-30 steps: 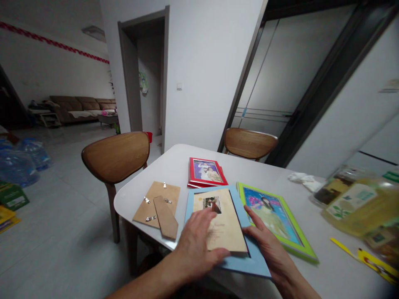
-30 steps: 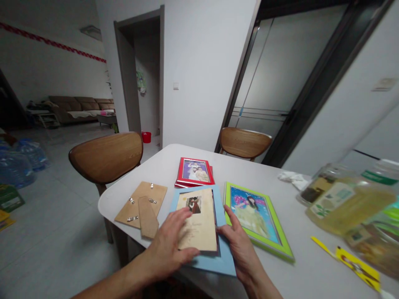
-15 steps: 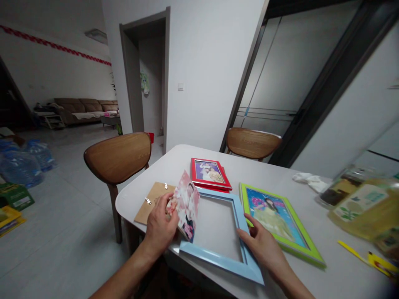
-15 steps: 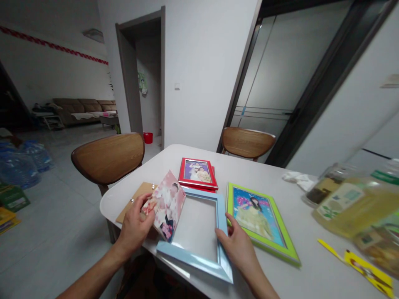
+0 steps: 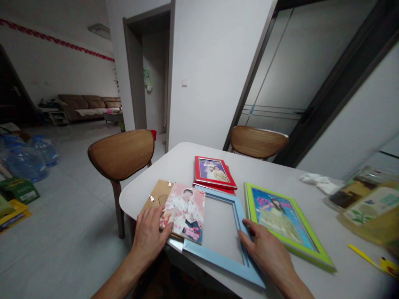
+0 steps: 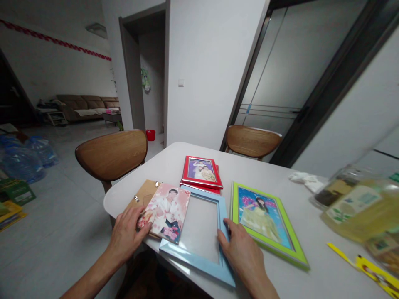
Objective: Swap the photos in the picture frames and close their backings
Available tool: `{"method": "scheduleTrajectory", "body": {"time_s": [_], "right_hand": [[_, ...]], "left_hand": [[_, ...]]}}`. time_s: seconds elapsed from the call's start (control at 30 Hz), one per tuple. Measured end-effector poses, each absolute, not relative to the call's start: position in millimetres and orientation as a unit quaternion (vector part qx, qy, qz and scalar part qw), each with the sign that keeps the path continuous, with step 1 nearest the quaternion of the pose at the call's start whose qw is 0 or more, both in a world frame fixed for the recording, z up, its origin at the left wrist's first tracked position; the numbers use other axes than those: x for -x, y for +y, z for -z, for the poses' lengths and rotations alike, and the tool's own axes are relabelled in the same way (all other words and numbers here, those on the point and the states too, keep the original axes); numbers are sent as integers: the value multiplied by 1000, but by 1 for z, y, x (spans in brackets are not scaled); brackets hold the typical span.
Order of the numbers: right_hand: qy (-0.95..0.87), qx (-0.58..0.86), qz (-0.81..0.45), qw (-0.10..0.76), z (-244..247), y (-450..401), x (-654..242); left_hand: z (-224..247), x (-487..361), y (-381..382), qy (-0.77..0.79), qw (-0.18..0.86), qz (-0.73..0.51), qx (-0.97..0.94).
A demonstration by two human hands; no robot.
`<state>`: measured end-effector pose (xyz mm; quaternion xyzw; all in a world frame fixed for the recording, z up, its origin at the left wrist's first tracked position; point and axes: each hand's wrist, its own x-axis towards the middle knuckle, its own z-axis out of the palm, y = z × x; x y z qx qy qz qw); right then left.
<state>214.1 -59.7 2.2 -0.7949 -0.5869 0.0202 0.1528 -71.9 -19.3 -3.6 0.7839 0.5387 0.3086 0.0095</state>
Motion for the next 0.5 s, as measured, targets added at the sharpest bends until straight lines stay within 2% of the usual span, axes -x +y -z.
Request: {"method": "scheduleTrajectory", "body": {"time_s": [0.17,0.3,0.5], "right_hand": [[-616,746,-23,253,-12,-56,-199],[-620,684,-164,348,-15,-39,-169],[-532,620,-357,453,-5,-7,-131]], "left_hand": [[-5,57,-24,467,53,-307,-828],[-14,37,-30,428,103,-284,-852],[-12,20,-36,410,156,-228,-869]]}}
